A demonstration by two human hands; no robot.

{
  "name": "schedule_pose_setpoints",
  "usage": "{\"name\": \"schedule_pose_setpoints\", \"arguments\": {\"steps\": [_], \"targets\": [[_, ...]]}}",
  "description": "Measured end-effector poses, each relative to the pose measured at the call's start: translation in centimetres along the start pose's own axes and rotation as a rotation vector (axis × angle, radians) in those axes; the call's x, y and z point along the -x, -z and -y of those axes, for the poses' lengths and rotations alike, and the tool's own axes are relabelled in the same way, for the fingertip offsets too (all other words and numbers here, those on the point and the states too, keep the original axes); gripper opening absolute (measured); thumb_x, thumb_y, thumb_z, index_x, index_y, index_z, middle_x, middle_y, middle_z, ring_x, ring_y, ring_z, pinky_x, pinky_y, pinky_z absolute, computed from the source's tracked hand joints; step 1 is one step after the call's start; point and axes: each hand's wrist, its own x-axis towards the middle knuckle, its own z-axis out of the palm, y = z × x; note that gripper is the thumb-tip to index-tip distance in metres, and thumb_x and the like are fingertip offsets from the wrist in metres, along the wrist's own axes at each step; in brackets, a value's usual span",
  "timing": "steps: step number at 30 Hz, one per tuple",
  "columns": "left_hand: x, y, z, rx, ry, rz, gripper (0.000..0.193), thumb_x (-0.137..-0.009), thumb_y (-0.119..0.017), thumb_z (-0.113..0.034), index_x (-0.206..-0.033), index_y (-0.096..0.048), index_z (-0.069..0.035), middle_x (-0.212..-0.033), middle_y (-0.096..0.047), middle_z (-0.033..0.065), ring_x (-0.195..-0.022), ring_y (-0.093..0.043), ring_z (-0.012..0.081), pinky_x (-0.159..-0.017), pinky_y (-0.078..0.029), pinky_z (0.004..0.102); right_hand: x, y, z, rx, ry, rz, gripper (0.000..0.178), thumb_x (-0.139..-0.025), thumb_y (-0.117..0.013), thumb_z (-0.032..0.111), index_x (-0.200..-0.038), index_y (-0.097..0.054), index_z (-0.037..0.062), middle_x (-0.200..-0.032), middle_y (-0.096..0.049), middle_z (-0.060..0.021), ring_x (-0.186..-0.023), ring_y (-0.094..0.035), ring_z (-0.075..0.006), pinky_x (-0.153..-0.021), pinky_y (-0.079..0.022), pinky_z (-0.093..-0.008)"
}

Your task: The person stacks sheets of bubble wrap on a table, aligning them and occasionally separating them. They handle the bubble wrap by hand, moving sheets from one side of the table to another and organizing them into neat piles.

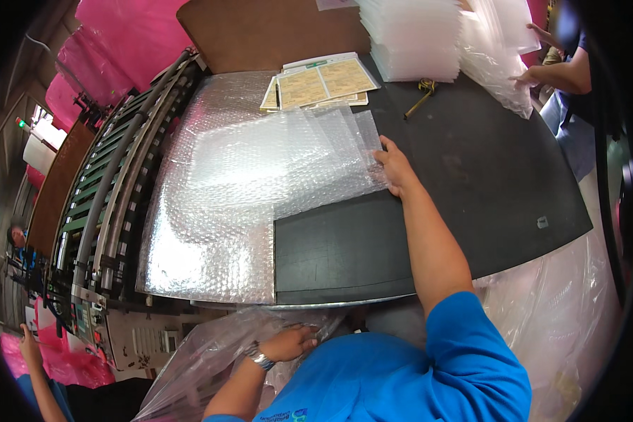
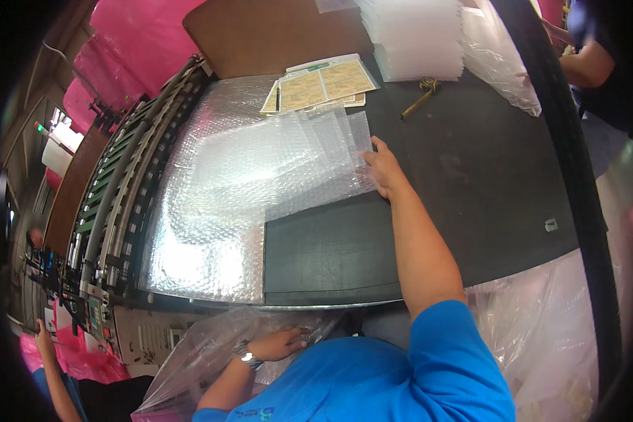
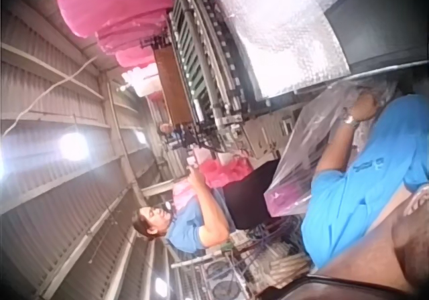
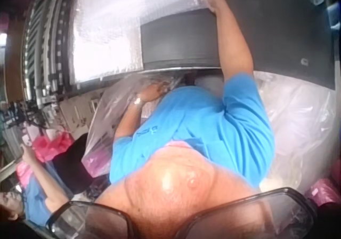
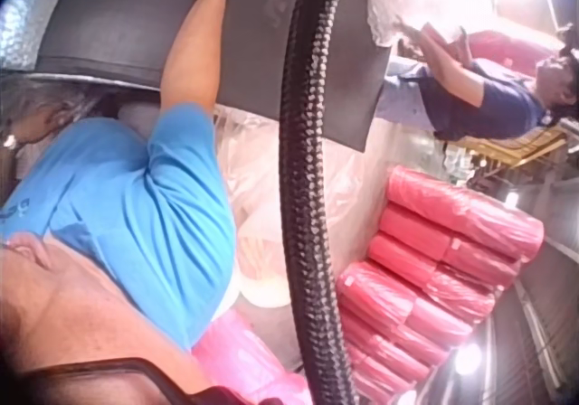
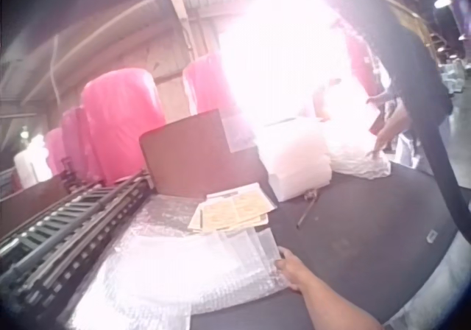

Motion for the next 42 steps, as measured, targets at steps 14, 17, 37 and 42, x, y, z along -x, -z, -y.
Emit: {"name": "schedule_pose_setpoints", "arguments": {"steps": [14, 17, 37, 42], "targets": [[-11.0, 25.2, -0.8, -0.488, 0.668, -0.975, 0.078, -0.078, -0.033, -0.065, -0.137, -0.020, -0.015, -0.137, -0.022, 0.0228, -0.130, -0.013, 0.0358, -0.099, -0.001, 0.0606, -1.9, 1.4, -0.6, -0.157, 0.006, 0.223, 0.040, -0.080, -0.044, 0.001, -0.118, -0.036, 0.0050, -0.103, -0.048, -0.0141, -0.085, -0.053, -0.0216, -0.071, -0.050, -0.0350], [-14.6, 22.3, -3.9, -0.505, 0.428, -0.826, 0.075, -0.078, -0.035, -0.064, -0.136, -0.022, -0.018, -0.136, -0.024, 0.0229, -0.129, -0.017, 0.0334, -0.099, -0.002, 0.0606, -3.7, 2.4, -2.3, -0.246, 0.029, 0.128, 0.043, -0.082, -0.055, 0.017, -0.119, -0.036, 0.0042, -0.105, -0.049, -0.0143, -0.089, -0.053, -0.0219, -0.072, -0.048, -0.0342], [-7.3, 15.8, -5.1, 0.739, -0.585, -0.860, 0.063, -0.065, -0.075, -0.032, -0.111, -0.047, 0.002, -0.102, -0.054, 0.0074, -0.091, -0.051, 0.0179, -0.078, -0.042, 0.0307, 12.6, 4.6, 6.5, 0.160, 0.352, 0.322, 0.088, -0.052, -0.077, 0.007, -0.128, -0.032, 0.0058, -0.121, -0.045, -0.0063, -0.113, -0.041, -0.0194, -0.095, -0.032, -0.0321], [-6.5, 14.2, -7.7, 0.699, -0.618, -0.892, 0.050, -0.064, -0.075, -0.023, -0.103, -0.054, 0.001, -0.097, -0.058, 0.0086, -0.090, -0.054, 0.0179, -0.079, -0.043, 0.0302, 13.5, 5.6, 5.6, 0.192, 0.357, 0.262, 0.087, -0.052, -0.078, 0.008, -0.127, -0.034, 0.0051, -0.122, -0.045, -0.0066, -0.113, -0.040, -0.0190, -0.094, -0.034, -0.0321]]}}
